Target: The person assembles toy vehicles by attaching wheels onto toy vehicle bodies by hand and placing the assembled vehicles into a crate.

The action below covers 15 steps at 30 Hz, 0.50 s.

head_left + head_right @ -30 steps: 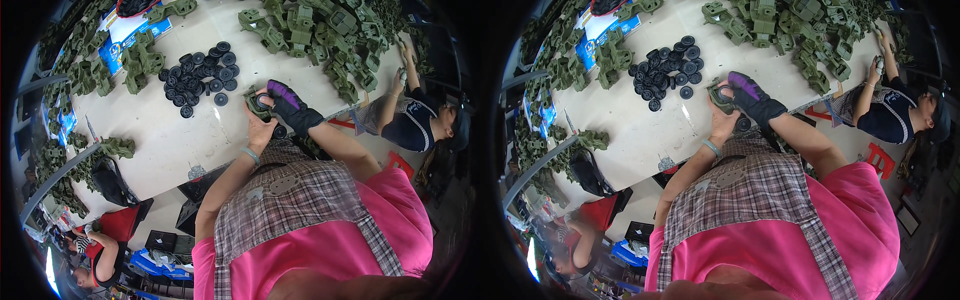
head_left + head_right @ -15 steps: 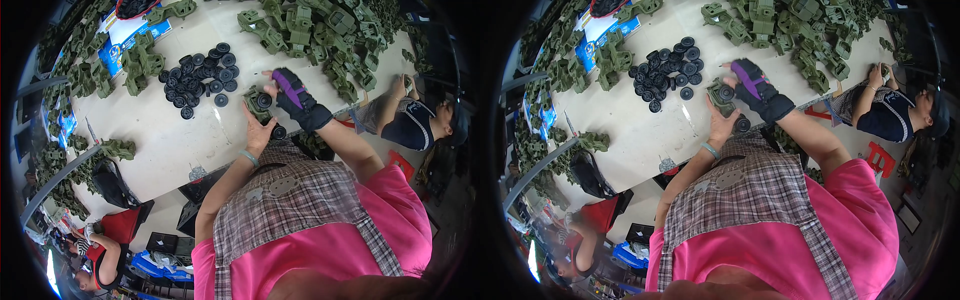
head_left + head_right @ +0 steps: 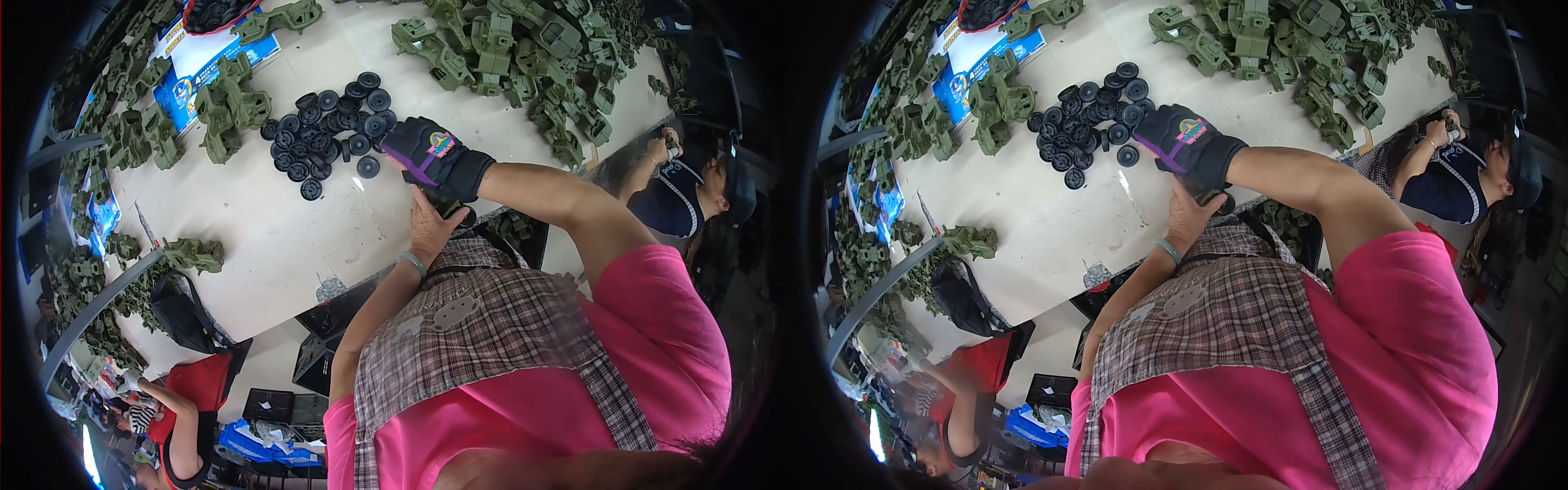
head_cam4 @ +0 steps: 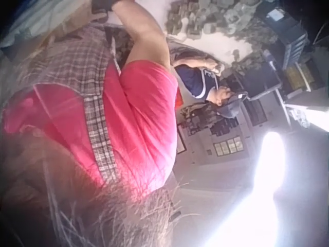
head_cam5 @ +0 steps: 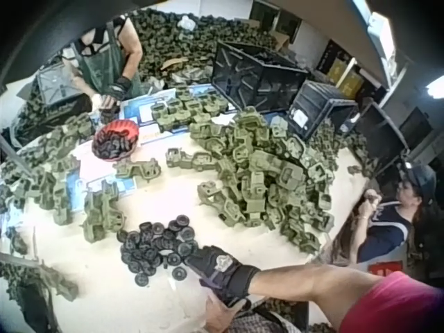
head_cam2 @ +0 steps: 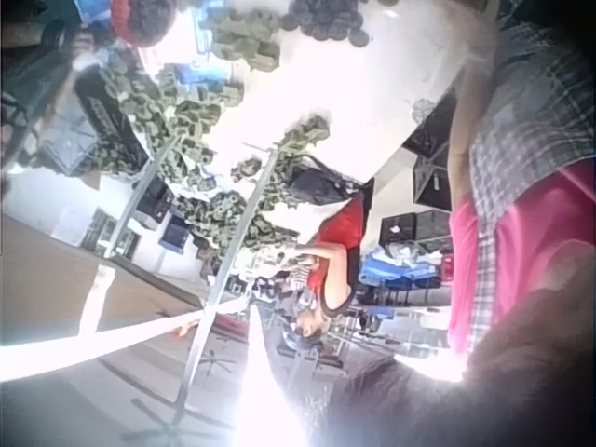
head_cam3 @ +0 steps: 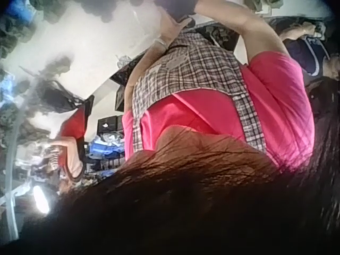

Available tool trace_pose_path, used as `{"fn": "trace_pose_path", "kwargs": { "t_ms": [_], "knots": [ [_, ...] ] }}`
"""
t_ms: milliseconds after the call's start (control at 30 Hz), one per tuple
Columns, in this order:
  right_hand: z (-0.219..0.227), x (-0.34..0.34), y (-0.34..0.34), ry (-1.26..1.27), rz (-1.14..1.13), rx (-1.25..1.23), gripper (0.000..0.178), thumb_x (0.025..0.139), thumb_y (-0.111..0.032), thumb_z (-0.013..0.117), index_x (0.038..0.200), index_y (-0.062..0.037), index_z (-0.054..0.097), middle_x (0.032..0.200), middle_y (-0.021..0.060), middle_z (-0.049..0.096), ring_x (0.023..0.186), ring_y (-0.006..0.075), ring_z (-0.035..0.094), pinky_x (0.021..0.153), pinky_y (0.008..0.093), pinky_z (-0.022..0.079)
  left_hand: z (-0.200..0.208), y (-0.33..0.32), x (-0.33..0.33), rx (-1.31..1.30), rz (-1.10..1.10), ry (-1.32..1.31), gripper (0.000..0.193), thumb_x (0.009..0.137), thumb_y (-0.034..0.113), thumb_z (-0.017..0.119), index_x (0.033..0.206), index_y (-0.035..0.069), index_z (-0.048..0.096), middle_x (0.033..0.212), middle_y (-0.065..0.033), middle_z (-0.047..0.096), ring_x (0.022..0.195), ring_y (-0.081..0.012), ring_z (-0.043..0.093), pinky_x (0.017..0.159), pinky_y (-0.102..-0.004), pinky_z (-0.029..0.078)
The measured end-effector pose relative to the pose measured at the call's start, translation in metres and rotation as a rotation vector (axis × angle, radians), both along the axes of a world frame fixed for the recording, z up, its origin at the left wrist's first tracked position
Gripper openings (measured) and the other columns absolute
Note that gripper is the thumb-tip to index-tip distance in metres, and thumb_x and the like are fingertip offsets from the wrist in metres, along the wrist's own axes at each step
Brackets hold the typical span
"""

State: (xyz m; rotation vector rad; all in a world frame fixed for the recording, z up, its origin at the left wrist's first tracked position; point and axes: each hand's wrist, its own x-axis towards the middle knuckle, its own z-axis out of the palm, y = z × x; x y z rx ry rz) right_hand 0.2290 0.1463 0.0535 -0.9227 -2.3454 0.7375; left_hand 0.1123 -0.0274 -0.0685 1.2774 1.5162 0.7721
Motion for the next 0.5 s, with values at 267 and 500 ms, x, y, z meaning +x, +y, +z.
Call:
{"fn": "trace_pose_path", "kwargs": {
  "t_ms": [267, 500],
  "knots": [
    [-0.041, -0.047, 0.000, -0.037, -0.147, -0.046, 0.023, 0.101, -0.024, 0.068, 0.106, -0.0010, 0.069, 0.097, 0.0180, 0.071, 0.091, 0.0351, 0.068, 0.082, 0.0454, 0.054, -0.001, 0.001, -0.007, -0.135, -0.232, 0.140, 0.122, 0.081, 0.059, 0.089, 0.155, -0.008, 0.020, 0.138, -0.0320, 0.057, 0.125, -0.0498, 0.057, 0.110, -0.0543, 0.044],
    [-0.056, -0.039, -0.003, -0.041, -0.293, -0.080, 0.024, 0.102, -0.025, 0.068, 0.105, -0.0012, 0.068, 0.095, 0.0166, 0.071, 0.090, 0.0325, 0.068, 0.081, 0.0436, 0.054, 0.006, 0.008, -0.010, -0.105, -0.095, -0.168, 0.144, 0.080, 0.039, 0.096, 0.167, -0.004, -0.011, 0.156, -0.0315, 0.048, 0.140, -0.0465, 0.053, 0.118, -0.0502, 0.042]
  ]
}}
